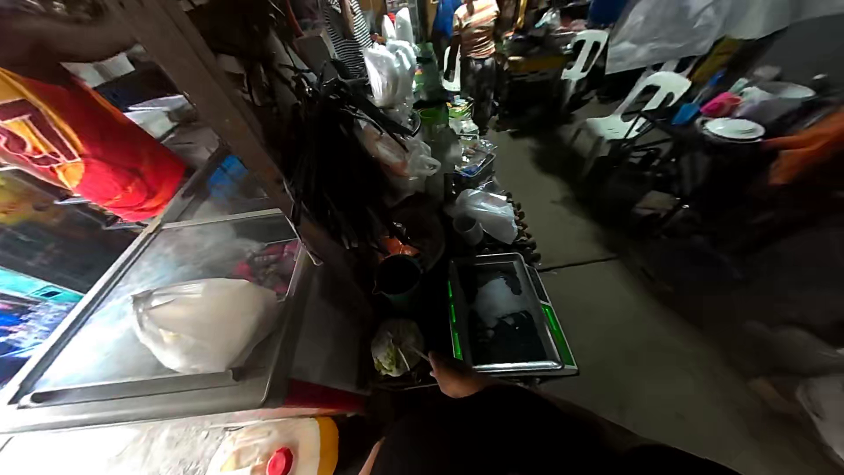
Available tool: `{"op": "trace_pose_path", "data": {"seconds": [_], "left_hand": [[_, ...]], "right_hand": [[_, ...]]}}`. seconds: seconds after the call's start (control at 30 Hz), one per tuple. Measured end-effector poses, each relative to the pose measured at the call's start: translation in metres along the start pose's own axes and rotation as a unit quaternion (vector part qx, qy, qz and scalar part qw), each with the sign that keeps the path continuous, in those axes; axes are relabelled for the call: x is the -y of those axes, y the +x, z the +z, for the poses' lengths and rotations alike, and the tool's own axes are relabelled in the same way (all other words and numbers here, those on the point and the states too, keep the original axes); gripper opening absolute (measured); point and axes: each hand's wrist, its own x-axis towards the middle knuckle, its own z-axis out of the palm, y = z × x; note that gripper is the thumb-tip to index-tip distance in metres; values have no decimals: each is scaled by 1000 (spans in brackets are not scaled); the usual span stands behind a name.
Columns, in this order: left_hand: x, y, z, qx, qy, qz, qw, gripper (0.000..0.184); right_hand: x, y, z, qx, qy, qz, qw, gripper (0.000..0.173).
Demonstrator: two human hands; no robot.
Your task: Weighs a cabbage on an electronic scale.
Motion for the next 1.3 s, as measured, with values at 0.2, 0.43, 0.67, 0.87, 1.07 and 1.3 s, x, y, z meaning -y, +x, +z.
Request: {"op": "trace_pose_path", "data": {"seconds": [0.2, 0.43, 0.67, 0.87, 1.07, 1.3], "left_hand": [[-56, 23, -53, 196, -35, 80, 977, 33], [69, 105, 29, 176, -43, -3, 983, 44], [4, 145, 39, 50, -11, -87, 995, 30], [24, 177, 79, 339, 168, 16, 925, 40], [-52, 145, 90, 327, 196, -89, 920, 42], [-137, 101, 41, 362, 307, -60, 878, 43]], "right_hand": [[7, 14, -5, 1, -22, 2, 1000, 59], [14, 11, -12, 18, 7, 16, 1000, 59], [4, 16, -12, 20, 19, 2, 1000, 53], [-2, 26, -12, 26, 17, -11, 999, 51], [-18, 46, 3, 16, 31, -38, 999, 57], [-21, 47, 5, 13, 30, -27, 999, 56]]}}
